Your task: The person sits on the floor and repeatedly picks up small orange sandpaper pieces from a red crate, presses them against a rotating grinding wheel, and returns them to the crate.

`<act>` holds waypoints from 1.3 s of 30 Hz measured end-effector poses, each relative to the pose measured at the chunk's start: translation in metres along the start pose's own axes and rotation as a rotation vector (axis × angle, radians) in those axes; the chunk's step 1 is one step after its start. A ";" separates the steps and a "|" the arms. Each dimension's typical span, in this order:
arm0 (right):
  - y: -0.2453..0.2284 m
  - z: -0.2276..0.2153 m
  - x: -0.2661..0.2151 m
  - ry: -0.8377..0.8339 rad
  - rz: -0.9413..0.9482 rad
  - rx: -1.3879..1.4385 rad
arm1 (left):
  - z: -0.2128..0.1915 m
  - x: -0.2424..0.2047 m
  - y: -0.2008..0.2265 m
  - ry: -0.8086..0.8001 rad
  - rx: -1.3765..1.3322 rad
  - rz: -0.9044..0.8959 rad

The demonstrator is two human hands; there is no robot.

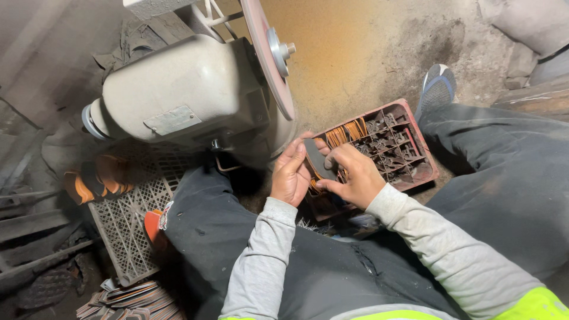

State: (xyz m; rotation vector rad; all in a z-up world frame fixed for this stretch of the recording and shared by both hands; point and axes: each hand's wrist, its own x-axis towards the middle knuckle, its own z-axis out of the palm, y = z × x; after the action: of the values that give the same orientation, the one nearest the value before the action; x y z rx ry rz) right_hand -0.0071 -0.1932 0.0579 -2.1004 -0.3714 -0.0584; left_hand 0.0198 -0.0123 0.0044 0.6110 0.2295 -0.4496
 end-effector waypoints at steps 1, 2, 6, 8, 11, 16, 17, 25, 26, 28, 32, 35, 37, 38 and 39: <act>0.001 -0.001 0.001 -0.014 0.015 0.001 | -0.001 0.002 -0.001 0.017 0.036 0.015; 0.002 -0.001 0.002 -0.030 0.032 0.003 | -0.003 0.002 -0.002 0.054 0.055 0.019; 0.015 0.003 0.007 -0.183 0.160 -0.050 | -0.009 0.010 -0.010 0.135 0.149 0.031; 0.026 0.008 0.009 -0.229 0.151 -0.113 | -0.014 0.012 -0.015 0.127 0.210 0.046; 0.045 0.022 0.008 -0.215 -0.010 -0.213 | -0.024 0.018 -0.016 0.168 0.435 0.099; 0.085 0.067 -0.008 -0.230 0.089 -0.353 | -0.048 0.027 -0.005 0.513 1.194 0.211; 0.094 0.076 -0.013 -0.269 0.136 -0.395 | -0.050 0.028 -0.005 0.507 1.193 0.225; 0.138 0.131 -0.047 -0.327 0.103 -0.606 | -0.049 0.023 -0.005 0.417 1.197 0.303; 0.139 0.135 -0.048 -0.333 0.103 -0.623 | -0.047 0.023 -0.005 0.423 1.214 0.301; 0.140 0.138 -0.050 -0.358 0.133 -0.653 | -0.045 0.023 -0.004 0.437 1.249 0.298; 0.137 0.141 -0.051 -0.319 0.124 -0.624 | -0.045 0.021 -0.004 0.404 1.285 0.269; 0.132 0.141 -0.049 -0.305 0.123 -0.654 | -0.044 0.021 -0.004 0.384 1.290 0.248; 0.129 0.139 -0.048 -0.305 0.093 -0.689 | -0.043 0.021 -0.003 0.370 1.306 0.231; 0.127 0.138 -0.047 -0.305 0.078 -0.706 | -0.043 0.021 -0.003 0.359 1.309 0.235; 0.126 0.137 -0.045 -0.322 0.089 -0.709 | -0.043 0.021 -0.002 0.348 1.312 0.239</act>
State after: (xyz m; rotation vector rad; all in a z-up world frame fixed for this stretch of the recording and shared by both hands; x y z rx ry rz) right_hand -0.0285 -0.1504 -0.1273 -2.8363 -0.4985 0.2376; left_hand 0.0341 0.0046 -0.0378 1.9882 0.1644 -0.2069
